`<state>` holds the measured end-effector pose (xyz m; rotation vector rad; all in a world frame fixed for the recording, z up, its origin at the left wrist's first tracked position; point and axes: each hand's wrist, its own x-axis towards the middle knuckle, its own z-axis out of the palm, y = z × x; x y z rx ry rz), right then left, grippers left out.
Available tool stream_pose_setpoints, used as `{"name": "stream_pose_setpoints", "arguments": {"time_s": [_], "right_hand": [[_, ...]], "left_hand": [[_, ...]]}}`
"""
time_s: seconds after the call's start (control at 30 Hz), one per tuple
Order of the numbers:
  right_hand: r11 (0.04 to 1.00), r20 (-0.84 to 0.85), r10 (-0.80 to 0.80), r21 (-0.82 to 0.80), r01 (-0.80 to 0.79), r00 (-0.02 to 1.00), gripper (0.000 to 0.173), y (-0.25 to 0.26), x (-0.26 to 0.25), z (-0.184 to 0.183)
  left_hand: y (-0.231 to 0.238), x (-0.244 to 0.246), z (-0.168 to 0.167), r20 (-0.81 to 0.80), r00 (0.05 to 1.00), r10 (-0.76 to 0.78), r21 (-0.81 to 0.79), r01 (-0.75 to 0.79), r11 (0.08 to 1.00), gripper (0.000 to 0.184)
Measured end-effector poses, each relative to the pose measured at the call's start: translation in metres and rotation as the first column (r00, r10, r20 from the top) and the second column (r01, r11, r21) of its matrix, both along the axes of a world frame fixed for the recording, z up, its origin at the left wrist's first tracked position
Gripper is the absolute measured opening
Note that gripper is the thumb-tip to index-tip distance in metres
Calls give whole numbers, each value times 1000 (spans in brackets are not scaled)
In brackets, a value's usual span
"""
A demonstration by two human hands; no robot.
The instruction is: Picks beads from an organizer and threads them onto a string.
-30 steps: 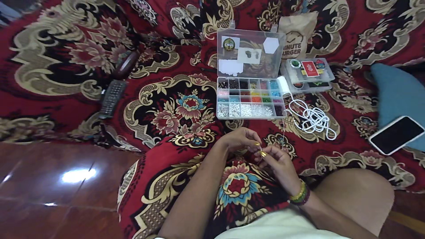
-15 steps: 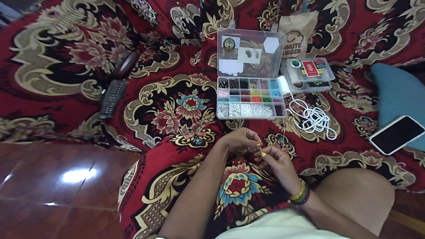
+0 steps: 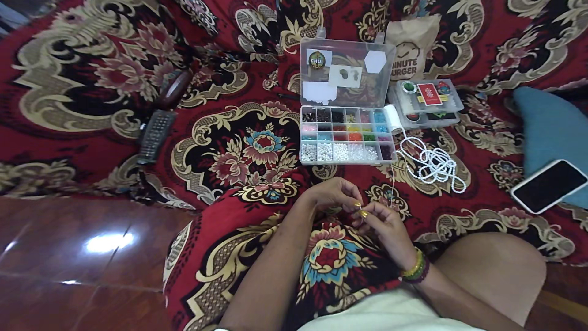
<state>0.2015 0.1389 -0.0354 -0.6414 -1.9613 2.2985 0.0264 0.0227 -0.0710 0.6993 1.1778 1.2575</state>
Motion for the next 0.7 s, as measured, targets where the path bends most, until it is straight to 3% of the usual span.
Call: {"name": "stream_pose_setpoints", "arguments": {"time_s": [0.47,0.7], "right_hand": [[999,8,-39,23,39,999,11,-1,0,-2],[999,27,-41,-10,41,999,17,-1,-1,0]], "left_hand": [[0,1,0,-51,998,20,97,-15,995,14],[3,2,-3,-52,997,57,128,-50,990,8]]}}
